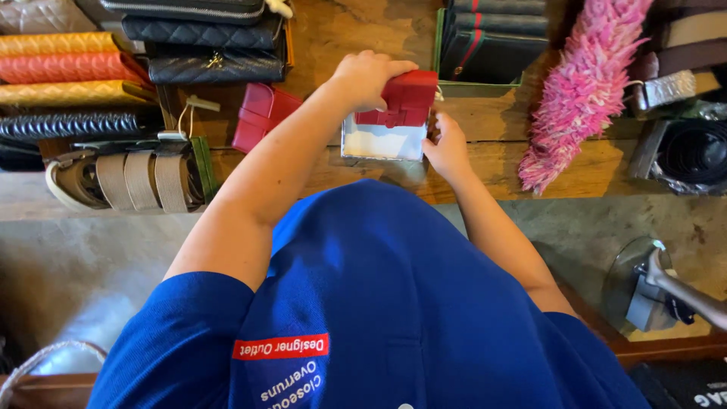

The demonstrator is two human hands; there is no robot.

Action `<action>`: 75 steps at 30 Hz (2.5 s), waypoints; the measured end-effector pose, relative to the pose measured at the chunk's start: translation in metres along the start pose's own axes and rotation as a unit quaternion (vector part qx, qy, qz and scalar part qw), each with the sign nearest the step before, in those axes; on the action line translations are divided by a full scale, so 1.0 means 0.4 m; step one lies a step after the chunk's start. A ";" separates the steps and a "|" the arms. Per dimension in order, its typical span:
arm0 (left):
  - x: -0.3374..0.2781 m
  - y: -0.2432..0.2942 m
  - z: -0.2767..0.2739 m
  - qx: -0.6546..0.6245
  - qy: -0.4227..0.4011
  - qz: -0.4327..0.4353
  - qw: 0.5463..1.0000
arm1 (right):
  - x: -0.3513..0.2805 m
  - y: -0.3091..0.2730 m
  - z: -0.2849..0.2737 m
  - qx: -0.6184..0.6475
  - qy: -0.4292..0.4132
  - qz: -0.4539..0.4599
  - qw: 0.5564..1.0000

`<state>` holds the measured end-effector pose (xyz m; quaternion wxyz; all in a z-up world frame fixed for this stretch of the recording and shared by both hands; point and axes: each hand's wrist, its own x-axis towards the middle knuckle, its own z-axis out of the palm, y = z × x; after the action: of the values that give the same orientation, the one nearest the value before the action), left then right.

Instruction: Organizing and dusting wallets and belts on a retail display table using a feather duster.

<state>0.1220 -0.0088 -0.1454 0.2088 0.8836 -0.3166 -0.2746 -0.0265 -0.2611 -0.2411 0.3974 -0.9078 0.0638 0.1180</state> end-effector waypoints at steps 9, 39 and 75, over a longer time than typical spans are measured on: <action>-0.306 -0.007 0.092 -0.078 0.417 -0.052 0.904 | -0.012 -0.068 -0.104 0.034 -0.015 -0.066 0.997; -0.204 0.177 0.107 0.086 0.196 -0.065 0.975 | -0.025 0.411 -0.491 -0.267 0.325 0.018 0.907; -0.011 -0.203 0.188 0.057 0.393 0.004 0.918 | 0.299 -0.271 0.027 -0.171 0.025 -0.260 0.950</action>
<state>0.1090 0.0372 -0.2451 0.2673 0.9293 -0.2280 0.1142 0.1099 -0.1824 -0.2033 0.2517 -0.9499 -0.1853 -0.0033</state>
